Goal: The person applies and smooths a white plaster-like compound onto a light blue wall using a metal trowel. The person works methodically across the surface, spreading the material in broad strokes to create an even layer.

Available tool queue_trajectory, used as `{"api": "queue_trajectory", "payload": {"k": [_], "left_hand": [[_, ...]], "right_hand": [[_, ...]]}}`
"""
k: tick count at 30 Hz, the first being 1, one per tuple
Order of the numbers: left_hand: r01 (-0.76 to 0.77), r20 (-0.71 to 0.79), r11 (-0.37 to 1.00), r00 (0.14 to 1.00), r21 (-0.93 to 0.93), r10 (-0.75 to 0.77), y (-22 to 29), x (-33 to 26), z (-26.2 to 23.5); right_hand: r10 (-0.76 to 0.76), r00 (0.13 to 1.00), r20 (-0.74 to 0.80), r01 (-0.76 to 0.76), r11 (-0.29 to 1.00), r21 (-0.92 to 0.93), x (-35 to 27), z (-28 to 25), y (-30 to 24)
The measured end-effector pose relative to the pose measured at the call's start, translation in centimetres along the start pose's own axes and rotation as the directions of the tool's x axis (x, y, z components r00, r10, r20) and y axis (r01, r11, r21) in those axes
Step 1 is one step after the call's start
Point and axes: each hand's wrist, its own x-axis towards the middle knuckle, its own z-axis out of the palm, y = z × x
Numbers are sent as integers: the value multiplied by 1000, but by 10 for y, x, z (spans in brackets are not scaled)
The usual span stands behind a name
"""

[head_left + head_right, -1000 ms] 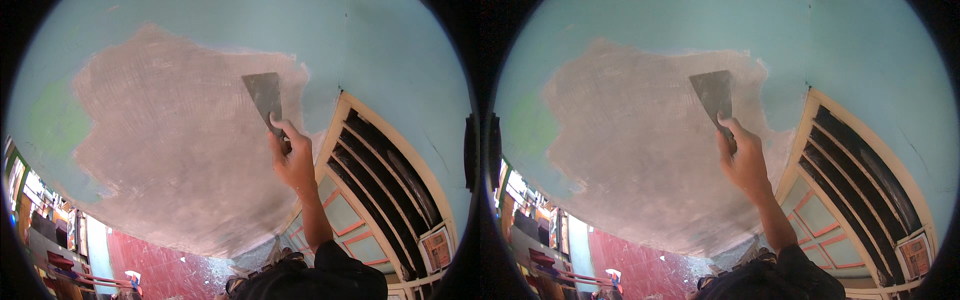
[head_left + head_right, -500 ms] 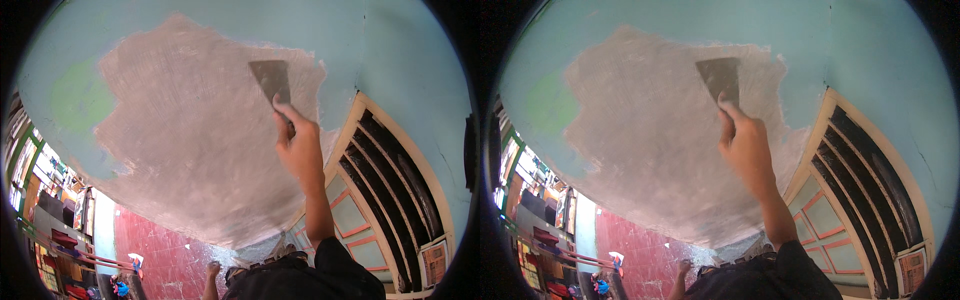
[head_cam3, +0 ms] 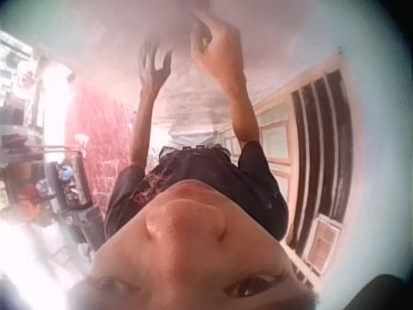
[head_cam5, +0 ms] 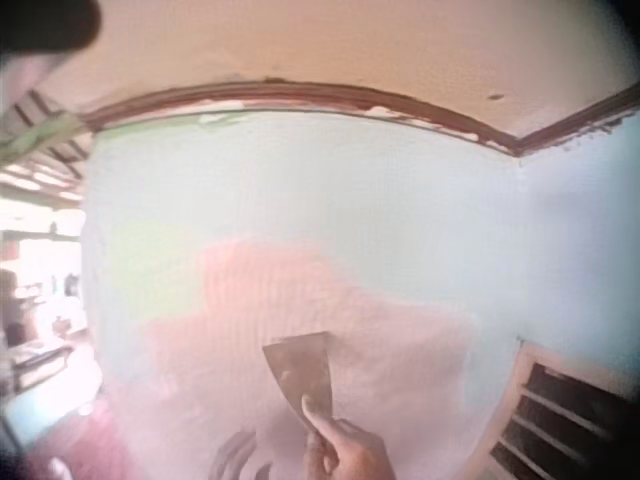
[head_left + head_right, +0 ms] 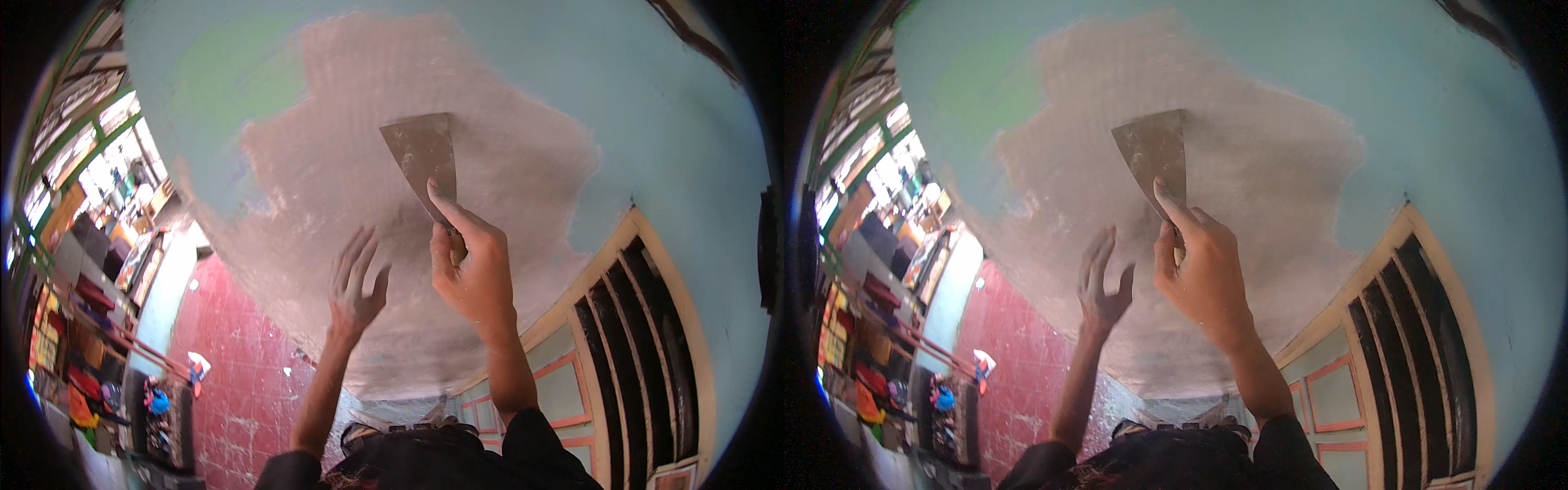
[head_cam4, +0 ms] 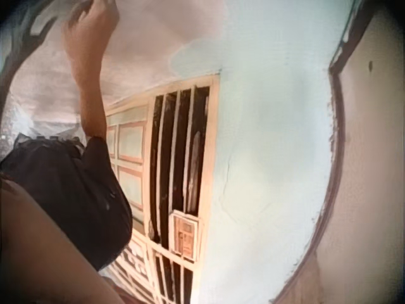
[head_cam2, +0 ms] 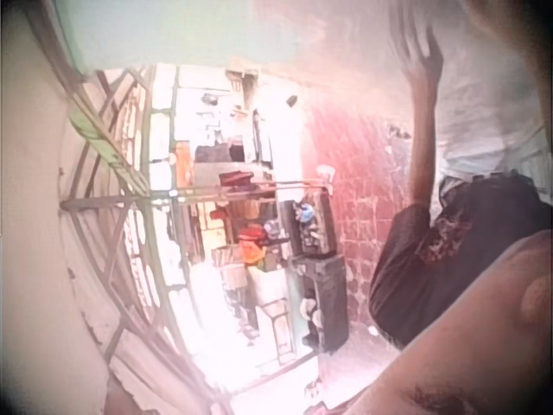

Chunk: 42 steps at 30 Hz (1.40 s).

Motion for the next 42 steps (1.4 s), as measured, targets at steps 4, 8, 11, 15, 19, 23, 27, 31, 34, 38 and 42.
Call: {"api": "queue_trajectory", "payload": {"k": [4, 8, 11, 15, 19, 23, 27, 31, 34, 38, 42], "left_hand": [[-285, -26, 931, 954, 229, 298, 3, 86, -16], [-373, 85, 871, 927, 321, 366, -1, 122, -28], [-437, 128, 833, 899, 339, 419, -8, 135, -27], [-519, 162, 783, 854, 342, 495, -22, 147, -35], [-595, 183, 725, 801, 348, 570, -32, 164, -35], [-581, 194, 736, 813, 348, 550, -35, 166, -33], [-494, 106, 785, 864, 374, 492, -31, 163, -30], [-454, 103, 794, 885, 405, 454, -30, 160, -28], [-453, 91, 801, 885, 392, 457, -30, 161, -26], [-467, 86, 778, 874, 419, 478, -32, 164, -25], [-481, 43, 765, 857, 428, 514, -34, 167, -23]], "right_hand": [[-22, 995, 97, 12, 995, 104, 2, 22, -10], [-17, 999, 42, 2, 945, 328, 2, 52, -19], [-112, 994, 21, 100, 950, 297, 5, 64, -19], [139, 974, 179, -227, 573, 787, 0, 71, -38], [111, 958, 266, -287, 295, 911, -4, 77, -33], [198, 922, 334, -371, 202, 906, 2, 81, -41], [208, 934, 289, -330, 204, 922, 1, 90, -40], [251, 930, 267, -318, 194, 928, -2, 96, -39], [299, 915, 272, -342, 216, 915, -2, 92, -46], [336, 897, 286, -377, 245, 893, 1, 86, -52], [305, 910, 280, -356, 233, 905, 1, 84, -50]]}}
